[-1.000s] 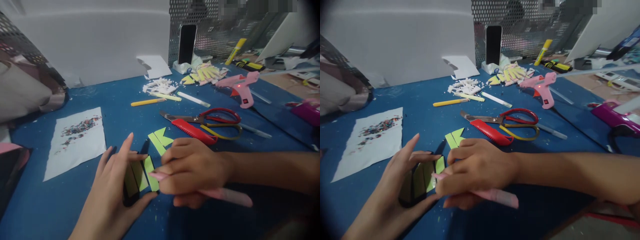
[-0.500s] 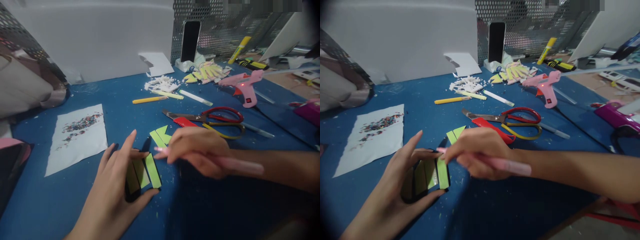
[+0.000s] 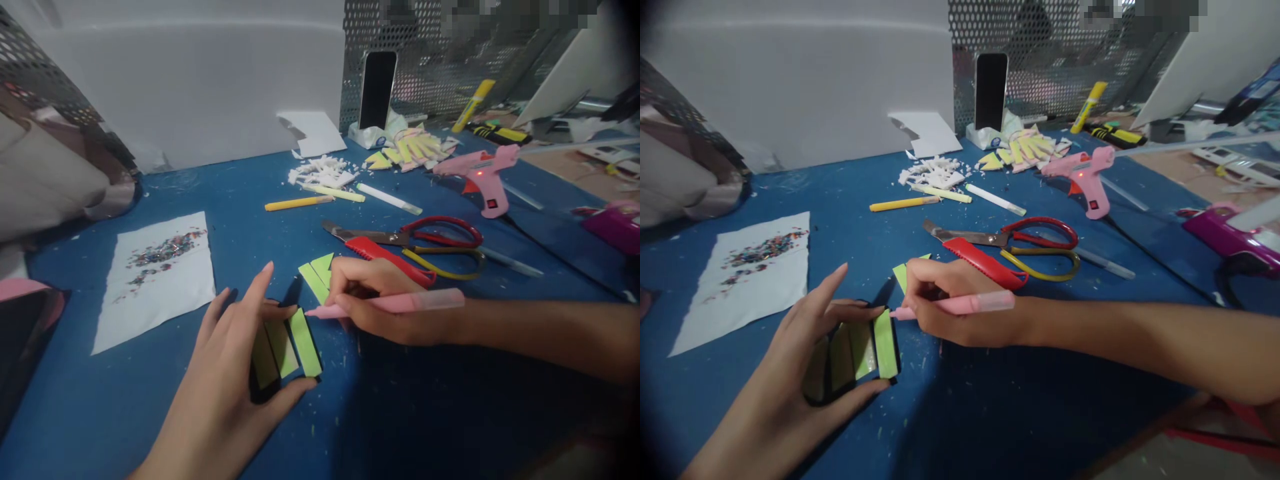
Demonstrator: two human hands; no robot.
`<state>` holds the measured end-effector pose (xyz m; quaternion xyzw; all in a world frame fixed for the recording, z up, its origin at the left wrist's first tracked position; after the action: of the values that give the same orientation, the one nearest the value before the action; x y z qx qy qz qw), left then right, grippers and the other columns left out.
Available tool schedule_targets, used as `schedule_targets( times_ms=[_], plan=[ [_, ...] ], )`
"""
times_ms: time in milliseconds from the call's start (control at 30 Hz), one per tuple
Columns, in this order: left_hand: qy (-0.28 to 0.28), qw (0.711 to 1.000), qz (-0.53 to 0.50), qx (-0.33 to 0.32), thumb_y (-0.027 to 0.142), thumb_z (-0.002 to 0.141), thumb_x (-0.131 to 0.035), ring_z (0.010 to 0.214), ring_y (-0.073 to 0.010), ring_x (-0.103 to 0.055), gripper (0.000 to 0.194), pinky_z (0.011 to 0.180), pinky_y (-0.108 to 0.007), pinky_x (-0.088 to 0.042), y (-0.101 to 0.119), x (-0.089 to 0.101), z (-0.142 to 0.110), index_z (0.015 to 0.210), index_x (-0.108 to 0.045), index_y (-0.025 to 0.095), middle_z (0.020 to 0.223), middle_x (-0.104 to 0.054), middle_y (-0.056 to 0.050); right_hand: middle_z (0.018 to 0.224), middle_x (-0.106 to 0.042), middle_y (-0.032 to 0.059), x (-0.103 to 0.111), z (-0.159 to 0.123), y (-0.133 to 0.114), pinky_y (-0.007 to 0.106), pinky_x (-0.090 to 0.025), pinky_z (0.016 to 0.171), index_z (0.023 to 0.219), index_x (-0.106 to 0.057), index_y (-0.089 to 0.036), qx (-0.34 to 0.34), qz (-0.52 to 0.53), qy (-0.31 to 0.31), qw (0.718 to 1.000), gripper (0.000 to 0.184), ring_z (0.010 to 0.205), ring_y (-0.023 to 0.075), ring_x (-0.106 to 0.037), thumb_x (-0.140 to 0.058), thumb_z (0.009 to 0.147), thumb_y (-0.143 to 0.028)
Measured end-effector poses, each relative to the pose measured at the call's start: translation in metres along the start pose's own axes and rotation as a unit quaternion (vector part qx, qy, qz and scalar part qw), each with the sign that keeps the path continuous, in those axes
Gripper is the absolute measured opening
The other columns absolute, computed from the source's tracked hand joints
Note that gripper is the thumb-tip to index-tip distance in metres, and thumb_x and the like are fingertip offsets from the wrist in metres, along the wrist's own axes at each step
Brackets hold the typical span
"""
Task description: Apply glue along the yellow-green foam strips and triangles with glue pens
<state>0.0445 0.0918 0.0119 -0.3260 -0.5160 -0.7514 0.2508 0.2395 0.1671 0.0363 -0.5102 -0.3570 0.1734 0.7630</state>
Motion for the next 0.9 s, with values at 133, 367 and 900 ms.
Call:
schedule_targets(
  times_ms=[133, 367, 900],
  plan=[
    [0.004, 1.0, 0.009, -0.003, 0.065, 0.096, -0.067, 0.121, -0.0326, -0.073, 0.094, 0.125, -0.076, -0.03, 0.001, -0.001, 0.002, 0.17, -0.017, 0.04, 0.12, -0.076, -0.005, 0.074, -0.061, -0.0028, -0.003, 0.001, 0.0, 0.019, -0.04, 0.056, 0.085, -0.059, -0.016, 0.006, -0.041, -0.009, 0.999, 0.018, 0.061, 0.0076, -0.054, -0.063, 0.1, -0.026],
    [0.003, 1.0, 0.02, -0.011, 0.062, 0.097, -0.065, 0.119, -0.0326, -0.073, 0.091, 0.123, -0.076, -0.035, 0.004, 0.001, 0.003, 0.171, -0.017, 0.039, 0.12, -0.077, -0.006, 0.071, -0.054, -0.0064, -0.009, 0.0, -0.004, 0.02, -0.034, 0.057, 0.086, -0.054, -0.018, 0.079, -0.132, -0.015, 0.988, 0.015, 0.058, 0.0059, -0.046, -0.062, 0.099, -0.017],
    [0.001, 0.999, 0.037, -0.02, 0.053, 0.096, -0.069, 0.119, -0.0316, -0.073, 0.09, 0.125, -0.075, -0.031, 0.005, -0.001, 0.003, 0.17, -0.019, 0.038, 0.118, -0.077, -0.004, 0.074, -0.05, -0.0039, -0.021, -0.008, -0.013, 0.027, -0.029, 0.059, 0.089, -0.052, -0.021, 0.212, -0.259, -0.021, 0.942, 0.014, 0.064, 0.0125, -0.038, -0.052, 0.088, -0.007]
  ],
)
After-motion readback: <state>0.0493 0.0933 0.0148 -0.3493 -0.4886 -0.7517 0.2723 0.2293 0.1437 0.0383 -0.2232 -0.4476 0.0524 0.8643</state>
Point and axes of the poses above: each hand's wrist, its own z-axis towards the middle knuckle, its own x-axis out of the back of the hand, y = z × x, the point moved 6 cm from there along z, towards the middle knuckle
